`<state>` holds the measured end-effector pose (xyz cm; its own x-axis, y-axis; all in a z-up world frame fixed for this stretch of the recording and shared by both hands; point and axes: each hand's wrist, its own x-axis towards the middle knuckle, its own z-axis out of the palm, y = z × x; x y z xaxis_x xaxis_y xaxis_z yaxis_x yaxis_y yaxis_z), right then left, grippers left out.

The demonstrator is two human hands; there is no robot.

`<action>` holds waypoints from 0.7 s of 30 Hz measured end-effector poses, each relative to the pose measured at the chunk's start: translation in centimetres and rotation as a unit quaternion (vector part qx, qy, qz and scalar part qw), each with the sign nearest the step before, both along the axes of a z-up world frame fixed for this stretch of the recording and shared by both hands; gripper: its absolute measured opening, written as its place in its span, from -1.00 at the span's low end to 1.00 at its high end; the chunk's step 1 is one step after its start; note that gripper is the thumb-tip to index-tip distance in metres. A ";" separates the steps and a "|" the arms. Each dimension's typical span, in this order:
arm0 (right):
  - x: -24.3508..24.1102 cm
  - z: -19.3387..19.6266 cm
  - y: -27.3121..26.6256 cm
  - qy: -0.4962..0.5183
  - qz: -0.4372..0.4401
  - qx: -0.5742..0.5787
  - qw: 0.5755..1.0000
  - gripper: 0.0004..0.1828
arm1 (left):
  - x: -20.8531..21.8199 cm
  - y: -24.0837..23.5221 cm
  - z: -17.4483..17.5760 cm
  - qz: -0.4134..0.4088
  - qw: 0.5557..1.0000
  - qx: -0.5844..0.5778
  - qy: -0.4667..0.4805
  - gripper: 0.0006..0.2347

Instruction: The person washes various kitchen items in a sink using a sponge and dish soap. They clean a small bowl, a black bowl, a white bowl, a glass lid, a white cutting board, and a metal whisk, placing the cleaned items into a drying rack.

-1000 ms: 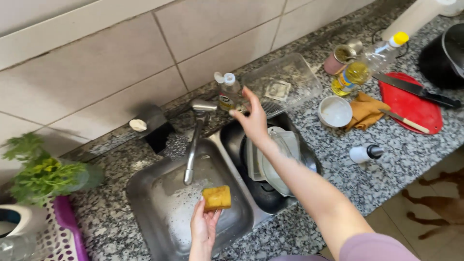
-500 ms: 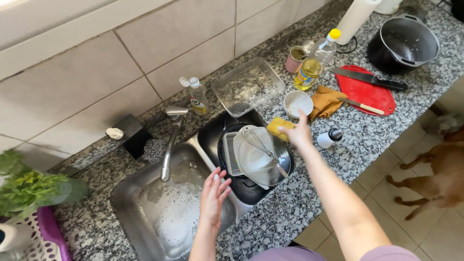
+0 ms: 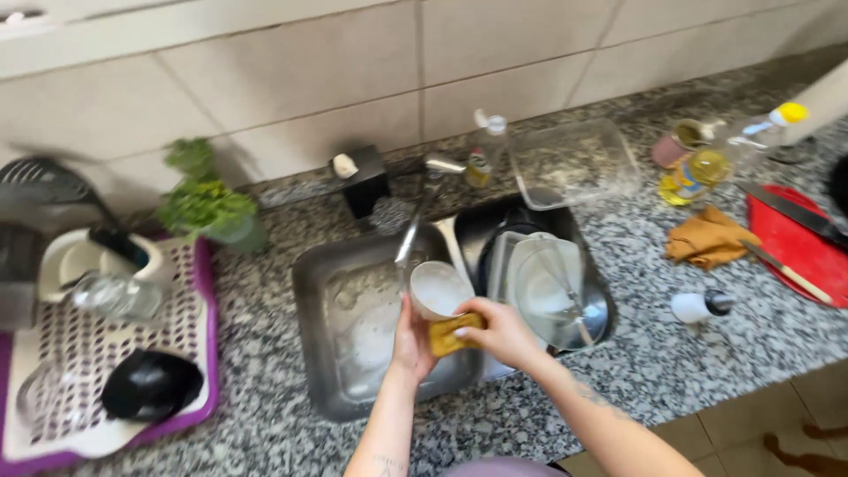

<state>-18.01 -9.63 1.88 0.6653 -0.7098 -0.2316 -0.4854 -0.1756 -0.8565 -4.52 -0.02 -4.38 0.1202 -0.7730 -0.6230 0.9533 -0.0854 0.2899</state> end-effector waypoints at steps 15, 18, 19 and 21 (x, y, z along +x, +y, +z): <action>13.8 -4.6 -1.6 0.072 -0.016 -0.080 0.994 -0.68 | 5.5 -1.8 -0.9 0.070 0.993 0.066 0.075 -0.45; 15.2 -3.8 -1.7 0.052 0.080 -0.070 0.993 -0.74 | 7.9 -2.7 -0.9 0.121 0.985 0.111 0.044 -0.56; 14.9 -3.9 -1.0 0.049 0.131 -0.055 0.989 -0.75 | 8.3 -2.6 -0.6 0.118 0.986 0.117 0.024 -0.59; 15.0 -4.4 -0.3 0.045 0.175 -0.039 0.983 -0.75 | 8.7 -2.5 -0.3 0.110 0.986 0.122 0.004 -0.62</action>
